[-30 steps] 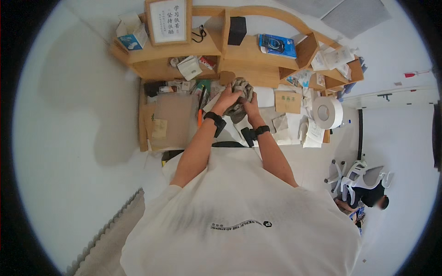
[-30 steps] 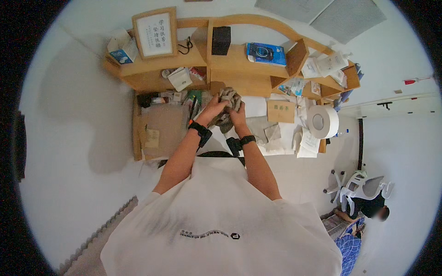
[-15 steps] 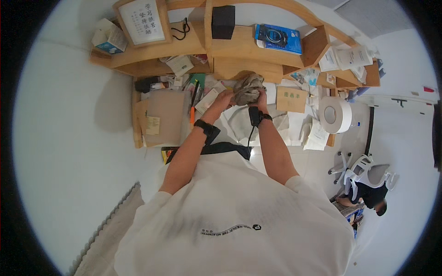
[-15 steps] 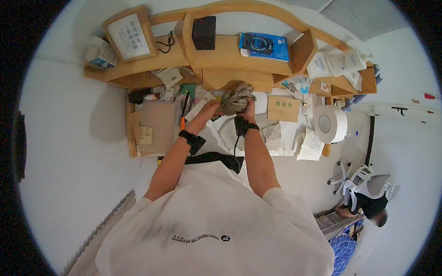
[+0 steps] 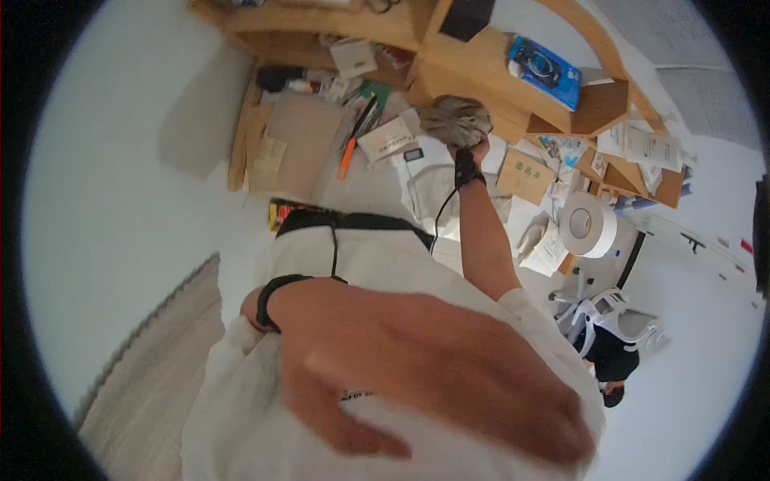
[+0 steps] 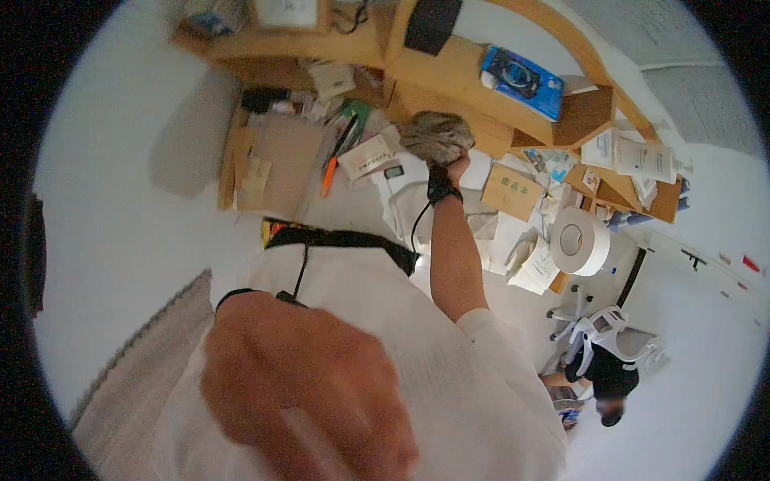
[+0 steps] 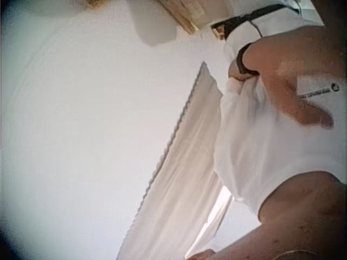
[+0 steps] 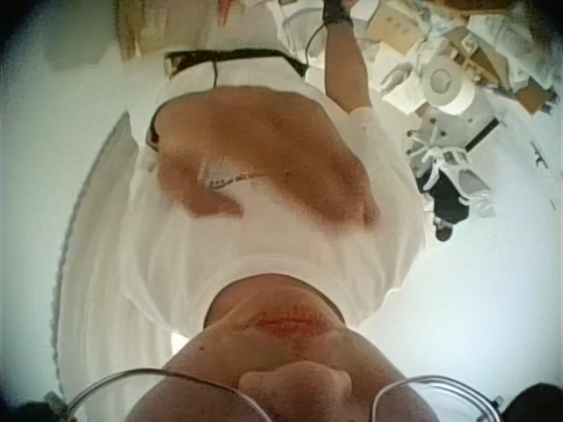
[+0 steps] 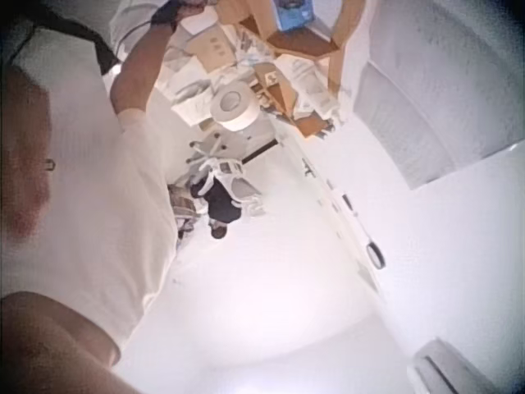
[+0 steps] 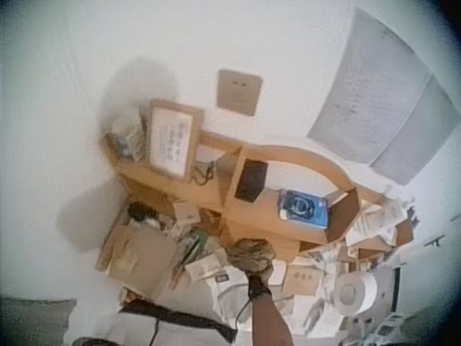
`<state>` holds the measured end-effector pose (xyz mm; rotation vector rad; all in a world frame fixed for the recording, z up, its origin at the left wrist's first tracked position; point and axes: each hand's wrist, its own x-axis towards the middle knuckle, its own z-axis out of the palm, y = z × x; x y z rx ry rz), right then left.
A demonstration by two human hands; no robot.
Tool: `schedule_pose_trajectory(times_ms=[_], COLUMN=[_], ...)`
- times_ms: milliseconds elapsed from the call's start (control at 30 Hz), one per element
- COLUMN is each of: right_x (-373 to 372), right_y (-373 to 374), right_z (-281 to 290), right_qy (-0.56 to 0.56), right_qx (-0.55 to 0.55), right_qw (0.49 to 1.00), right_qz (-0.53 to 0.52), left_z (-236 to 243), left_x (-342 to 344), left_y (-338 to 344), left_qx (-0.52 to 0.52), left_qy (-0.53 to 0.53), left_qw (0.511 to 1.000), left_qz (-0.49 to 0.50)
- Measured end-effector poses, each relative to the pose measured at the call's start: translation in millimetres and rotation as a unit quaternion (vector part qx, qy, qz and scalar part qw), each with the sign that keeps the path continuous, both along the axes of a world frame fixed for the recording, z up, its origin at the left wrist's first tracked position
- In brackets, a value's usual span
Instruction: Wiping a desk surface and nearby objects with a rag.
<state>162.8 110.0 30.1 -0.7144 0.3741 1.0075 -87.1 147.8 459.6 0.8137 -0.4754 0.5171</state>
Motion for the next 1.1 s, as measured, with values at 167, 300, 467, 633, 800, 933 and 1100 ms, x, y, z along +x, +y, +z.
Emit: schedule_pose_trajectory(times_ms=[167, 300, 467, 633, 800, 933, 1100], right_x=[-6, -11, 42, -36, -52, -60, -33], right_y=[-1, -2, -57, -36, -69, -90, -148], right_z=[9, 20, -24, 16, 37, 41, 13], right_qy=[-0.036, -0.069, -0.089, -0.041, -0.006, -0.008, -0.034], right_qx=[-0.019, -0.045, -0.094, -0.111, -0.095, -0.102, -0.107], right_qw=[0.999, 0.995, 0.989, 0.992, 0.995, 0.993, 0.989], right_qz=[-0.004, 0.046, 0.064, 0.049, -0.008, -0.055, -0.092], left_z=[-6, -3, 9, 0, 3, 12, 6], left_x=[-49, -59, -81, -90, -93, -94, -95], left_y=[-20, -41, -44, -45, -51, -67, -61], left_qx=[0.007, 0.024, 0.057, 0.098, 0.130, 0.157, 0.174], left_qy=[-0.004, -0.006, -0.036, -0.046, -0.073, -0.088, -0.116], left_qw=[0.998, 0.995, 0.994, 0.990, 0.988, 0.984, 0.978], left_qz=[0.058, 0.097, 0.091, 0.089, 0.043, 0.014, -0.022])
